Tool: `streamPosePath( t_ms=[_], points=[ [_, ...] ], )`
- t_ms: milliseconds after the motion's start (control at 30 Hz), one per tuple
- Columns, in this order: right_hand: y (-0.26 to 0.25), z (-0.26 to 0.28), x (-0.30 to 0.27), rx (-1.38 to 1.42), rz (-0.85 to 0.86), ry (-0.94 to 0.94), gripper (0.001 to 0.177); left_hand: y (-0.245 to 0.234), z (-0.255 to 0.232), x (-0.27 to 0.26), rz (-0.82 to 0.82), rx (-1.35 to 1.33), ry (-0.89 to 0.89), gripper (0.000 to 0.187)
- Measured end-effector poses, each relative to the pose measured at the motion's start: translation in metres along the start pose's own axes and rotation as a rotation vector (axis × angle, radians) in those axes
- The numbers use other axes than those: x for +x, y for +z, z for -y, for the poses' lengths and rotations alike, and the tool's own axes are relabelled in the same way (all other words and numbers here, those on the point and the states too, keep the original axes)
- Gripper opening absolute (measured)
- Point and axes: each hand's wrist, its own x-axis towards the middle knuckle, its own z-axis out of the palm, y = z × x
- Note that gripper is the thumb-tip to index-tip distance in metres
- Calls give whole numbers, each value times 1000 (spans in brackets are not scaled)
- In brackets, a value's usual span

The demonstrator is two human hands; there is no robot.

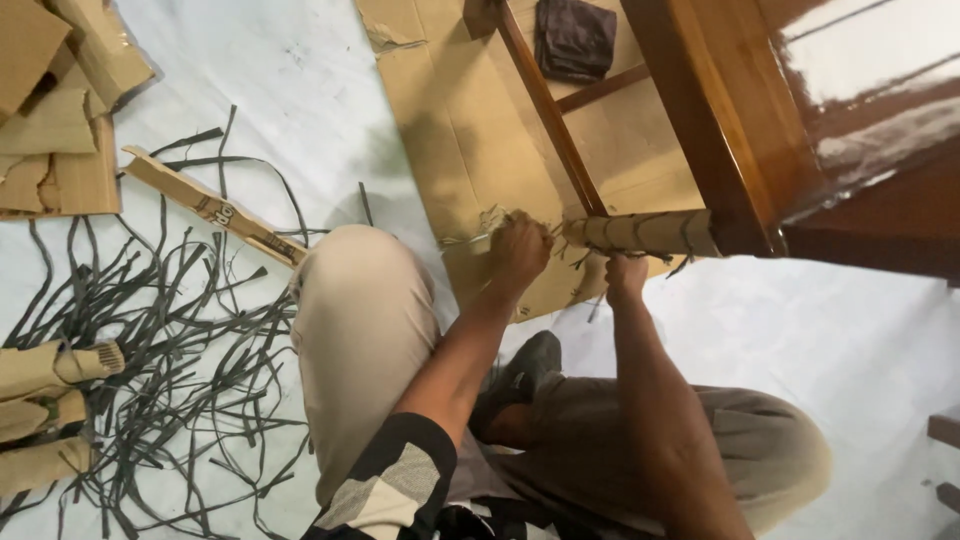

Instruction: Wrapping a wooden table leg with protective cardboard and securing it with plastic ties.

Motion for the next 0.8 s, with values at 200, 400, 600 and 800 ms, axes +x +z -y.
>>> streamPosePath(
  t_ms=[200, 400, 600, 800],
  points=[
    [10, -46, -24, 51, -68, -55, 20, 45, -7, -15, -354, -201, -32, 13],
    [30, 5, -132, -129, -107, -70, 10, 86, 11, -15, -243, -525, -46, 19],
    [31, 22, -174, -770, -38, -229, 14, 108, 16, -15, -3, -624, -219, 20],
    [29, 24, -184, -951, 72, -314, 16, 146, 24, -15, 99, -714, -231, 21]
  ],
)
